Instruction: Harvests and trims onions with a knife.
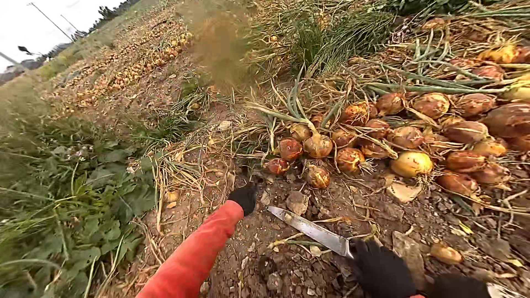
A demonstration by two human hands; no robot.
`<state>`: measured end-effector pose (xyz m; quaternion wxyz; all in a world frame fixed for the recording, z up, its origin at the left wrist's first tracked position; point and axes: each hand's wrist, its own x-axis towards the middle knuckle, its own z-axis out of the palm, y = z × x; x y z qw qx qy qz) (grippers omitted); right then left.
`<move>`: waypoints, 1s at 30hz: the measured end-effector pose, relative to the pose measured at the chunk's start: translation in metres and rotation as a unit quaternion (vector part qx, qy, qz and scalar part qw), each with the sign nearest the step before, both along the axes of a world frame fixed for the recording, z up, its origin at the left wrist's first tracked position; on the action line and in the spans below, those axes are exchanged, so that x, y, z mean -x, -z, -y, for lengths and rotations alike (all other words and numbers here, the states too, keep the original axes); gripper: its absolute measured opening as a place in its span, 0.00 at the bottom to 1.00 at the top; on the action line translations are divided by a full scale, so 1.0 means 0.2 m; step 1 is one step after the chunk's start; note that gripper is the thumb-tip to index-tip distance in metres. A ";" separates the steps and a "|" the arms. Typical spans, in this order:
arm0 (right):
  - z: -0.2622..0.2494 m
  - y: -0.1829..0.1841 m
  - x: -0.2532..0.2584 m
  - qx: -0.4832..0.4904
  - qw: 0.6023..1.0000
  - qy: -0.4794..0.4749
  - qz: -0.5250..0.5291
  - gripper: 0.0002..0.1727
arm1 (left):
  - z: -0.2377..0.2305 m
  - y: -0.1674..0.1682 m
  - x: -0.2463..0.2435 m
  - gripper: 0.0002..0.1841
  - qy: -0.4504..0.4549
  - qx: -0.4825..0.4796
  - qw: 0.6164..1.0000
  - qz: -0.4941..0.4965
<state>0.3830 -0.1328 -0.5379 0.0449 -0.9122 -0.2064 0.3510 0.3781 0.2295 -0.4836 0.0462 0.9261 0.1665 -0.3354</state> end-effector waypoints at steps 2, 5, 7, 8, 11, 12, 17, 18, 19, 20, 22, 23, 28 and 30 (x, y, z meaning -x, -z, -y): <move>0.01 0.00 0.02 0.020 1.000 -0.006 0.001 0.45 | 0.05 0.14 0.07 0.32 0.017 -0.011 0.999 -0.043; -0.03 0.02 -0.01 0.055 0.998 -0.017 -0.004 0.43 | 0.09 0.16 0.04 0.30 -0.005 -0.037 0.997 -0.065; -0.04 0.04 -0.01 0.059 0.998 -0.014 0.003 0.42 | 0.12 0.13 0.02 0.22 -0.014 -0.053 0.995 -0.083; -0.04 0.04 -0.01 0.058 0.998 -0.014 0.009 0.41 | 0.12 0.11 0.01 0.19 -0.009 -0.062 0.994 -0.095; -0.04 0.06 -0.01 0.034 0.999 -0.002 0.015 0.40 | 0.09 0.09 -0.03 0.16 0.030 -0.078 0.988 -0.131; -0.04 0.07 -0.01 0.028 0.999 0.001 0.016 0.39 | 0.07 0.09 -0.03 0.17 0.042 -0.077 0.987 -0.136; -0.05 0.07 -0.02 0.036 0.999 0.012 0.021 0.40 | 0.23 0.07 0.25 0.22 0.101 0.028 0.987 -0.126; -0.06 0.06 -0.01 0.038 0.999 0.017 0.017 0.40 | 0.29 0.07 0.35 0.23 0.077 0.050 0.989 -0.112; -0.07 0.05 -0.01 0.044 0.999 0.018 0.010 0.40 | 0.31 0.08 0.42 0.24 0.034 0.063 0.993 -0.096; -0.08 0.03 -0.02 0.048 0.999 0.013 0.004 0.40 | 0.30 0.11 0.47 0.25 -0.017 0.067 0.994 -0.080; -0.06 -0.03 0.01 0.057 0.998 -0.021 -0.018 0.39 | 0.25 0.16 0.57 0.27 -0.112 0.066 0.989 -0.066; -0.04 -0.07 0.03 0.069 0.996 -0.043 -0.031 0.37 | 0.23 0.16 0.62 0.27 -0.142 0.063 0.986 -0.067; 0.09 -0.28 0.16 0.116 0.989 -0.061 -0.067 0.32 | 0.31 0.12 0.72 0.35 -0.198 0.077 0.975 -0.068; 0.08 -0.41 0.17 0.094 0.991 -0.080 -0.047 0.31 | 0.38 0.09 0.69 0.36 -0.207 0.097 0.972 -0.064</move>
